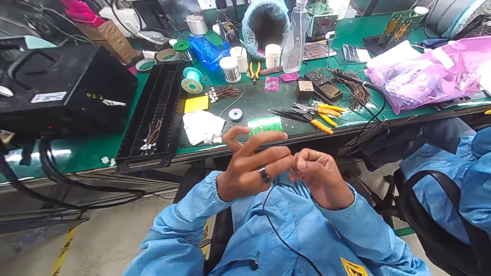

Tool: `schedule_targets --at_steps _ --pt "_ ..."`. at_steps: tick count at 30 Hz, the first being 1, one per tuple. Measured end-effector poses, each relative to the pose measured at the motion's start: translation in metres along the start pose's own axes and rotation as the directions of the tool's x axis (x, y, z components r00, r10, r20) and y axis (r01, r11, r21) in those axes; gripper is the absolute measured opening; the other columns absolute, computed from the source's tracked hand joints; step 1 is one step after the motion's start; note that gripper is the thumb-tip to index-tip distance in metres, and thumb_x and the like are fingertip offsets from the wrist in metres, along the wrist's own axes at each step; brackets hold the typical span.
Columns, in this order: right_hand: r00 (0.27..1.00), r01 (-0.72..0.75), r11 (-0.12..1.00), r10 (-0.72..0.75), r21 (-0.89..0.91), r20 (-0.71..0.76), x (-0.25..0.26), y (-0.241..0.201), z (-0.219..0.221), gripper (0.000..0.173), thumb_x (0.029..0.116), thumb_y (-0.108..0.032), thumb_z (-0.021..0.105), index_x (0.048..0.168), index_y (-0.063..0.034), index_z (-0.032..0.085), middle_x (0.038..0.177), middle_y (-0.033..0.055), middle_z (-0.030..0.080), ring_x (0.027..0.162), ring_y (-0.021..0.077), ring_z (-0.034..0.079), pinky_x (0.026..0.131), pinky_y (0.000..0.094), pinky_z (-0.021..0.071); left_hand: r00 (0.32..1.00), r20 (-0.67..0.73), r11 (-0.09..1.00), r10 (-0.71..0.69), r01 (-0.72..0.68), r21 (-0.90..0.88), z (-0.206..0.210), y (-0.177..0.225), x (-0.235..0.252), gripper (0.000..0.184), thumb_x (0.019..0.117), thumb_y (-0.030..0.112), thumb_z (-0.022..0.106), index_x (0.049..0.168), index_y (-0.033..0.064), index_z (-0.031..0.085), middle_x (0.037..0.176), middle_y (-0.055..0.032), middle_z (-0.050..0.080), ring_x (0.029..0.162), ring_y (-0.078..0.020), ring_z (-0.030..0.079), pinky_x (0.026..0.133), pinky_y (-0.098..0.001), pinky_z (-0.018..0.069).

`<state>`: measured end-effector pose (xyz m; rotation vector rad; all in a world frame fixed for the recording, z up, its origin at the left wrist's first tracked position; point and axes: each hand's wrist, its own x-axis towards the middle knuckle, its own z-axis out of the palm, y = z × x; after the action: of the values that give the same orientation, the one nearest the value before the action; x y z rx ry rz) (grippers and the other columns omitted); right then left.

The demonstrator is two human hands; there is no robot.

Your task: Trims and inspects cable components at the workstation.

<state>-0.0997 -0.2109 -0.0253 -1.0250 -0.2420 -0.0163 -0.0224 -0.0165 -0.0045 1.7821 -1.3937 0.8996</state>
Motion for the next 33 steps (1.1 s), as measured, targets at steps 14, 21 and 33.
schedule_targets --at_steps 14,21,33 --pt "0.953 0.296 0.717 -0.264 -0.631 0.147 0.001 0.016 -0.054 0.028 0.1032 -0.030 0.062 0.108 -0.0037 0.069 0.095 0.0014 0.073 0.081 0.0074 0.070 0.072 0.0260 0.0605 0.916 -0.055 0.903 -0.398 0.381 -0.201 -0.007 -0.022 0.009 0.007 0.0942 0.020 0.073 0.098 0.0168 0.078 0.099 0.0045 0.077 0.114 -0.0098 0.064 0.109 -0.0524 0.0325" --pt "0.972 -0.058 0.232 0.233 -0.971 -0.002 -0.037 0.073 -0.105 0.044 0.0937 -0.050 0.064 0.109 -0.0105 0.075 0.093 0.0053 0.075 0.084 0.0237 0.073 0.074 0.0522 0.0594 0.599 0.012 0.565 -0.801 0.748 0.348 -0.033 -0.147 -0.015 0.017 0.0951 0.023 0.071 0.104 0.0094 0.076 0.106 -0.0128 0.074 0.110 -0.0352 0.065 0.105 -0.0698 0.0316" --pt "0.838 -0.116 0.087 0.544 -0.989 -0.051 -0.054 0.083 -0.113 0.052 0.0958 -0.055 0.060 0.122 -0.0115 0.071 0.107 0.0104 0.074 0.099 0.0318 0.071 0.085 0.0594 0.0541 0.459 0.188 0.487 -0.868 0.717 0.499 -0.048 -0.215 0.017 0.049 0.0896 0.022 0.079 0.136 0.0116 0.067 0.138 -0.0151 0.064 0.134 -0.0385 0.053 0.111 -0.0724 0.0256"
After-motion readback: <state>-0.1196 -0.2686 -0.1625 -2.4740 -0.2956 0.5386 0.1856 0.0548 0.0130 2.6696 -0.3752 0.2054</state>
